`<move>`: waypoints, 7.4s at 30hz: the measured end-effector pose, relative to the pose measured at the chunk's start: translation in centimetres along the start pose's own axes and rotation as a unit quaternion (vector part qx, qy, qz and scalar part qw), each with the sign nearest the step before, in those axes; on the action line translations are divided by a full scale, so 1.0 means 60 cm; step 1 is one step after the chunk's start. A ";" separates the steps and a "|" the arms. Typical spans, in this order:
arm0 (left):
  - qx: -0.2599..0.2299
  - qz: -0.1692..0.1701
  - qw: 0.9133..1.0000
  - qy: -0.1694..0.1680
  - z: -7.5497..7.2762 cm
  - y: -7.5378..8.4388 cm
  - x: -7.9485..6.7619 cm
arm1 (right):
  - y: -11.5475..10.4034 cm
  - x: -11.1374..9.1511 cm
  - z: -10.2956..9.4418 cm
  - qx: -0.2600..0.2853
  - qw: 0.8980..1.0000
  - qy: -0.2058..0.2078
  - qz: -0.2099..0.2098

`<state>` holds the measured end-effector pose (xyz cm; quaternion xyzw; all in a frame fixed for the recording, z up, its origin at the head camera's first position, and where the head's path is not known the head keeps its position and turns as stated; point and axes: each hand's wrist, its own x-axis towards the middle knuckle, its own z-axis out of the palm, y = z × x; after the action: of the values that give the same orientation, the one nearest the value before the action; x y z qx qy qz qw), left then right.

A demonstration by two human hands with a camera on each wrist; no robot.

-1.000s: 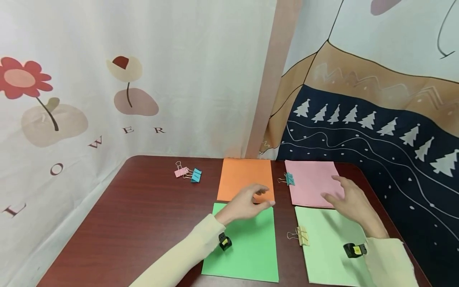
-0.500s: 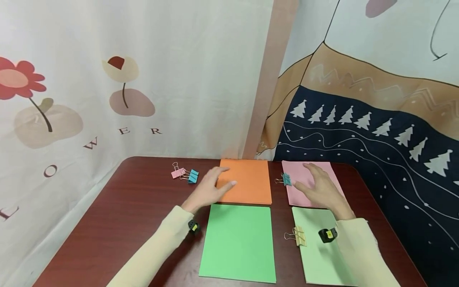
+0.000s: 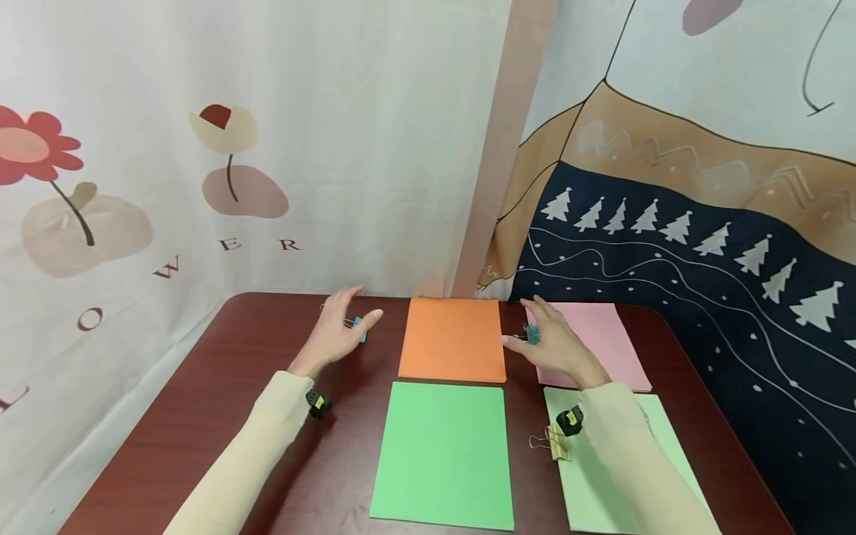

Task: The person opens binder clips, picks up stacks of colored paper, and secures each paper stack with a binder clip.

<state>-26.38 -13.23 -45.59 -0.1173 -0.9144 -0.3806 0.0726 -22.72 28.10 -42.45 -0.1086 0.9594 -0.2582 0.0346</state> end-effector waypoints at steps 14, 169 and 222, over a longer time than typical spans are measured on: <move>-0.016 -0.071 0.997 0.013 -0.065 -0.088 0.019 | -0.043 0.049 0.046 -0.006 1.000 -0.023 -0.020; -0.370 -0.239 0.890 0.118 -0.017 0.016 -0.014 | -0.082 0.027 0.063 0.402 0.890 0.103 0.192; -0.544 -0.259 0.791 0.105 0.063 0.117 -0.073 | -0.072 -0.043 0.121 0.462 0.867 0.160 0.102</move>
<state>-20.42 -6.43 -44.46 0.1447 -0.5395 -0.8294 -0.0090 -18.52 21.48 -46.53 0.0606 0.7286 -0.6806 -0.0470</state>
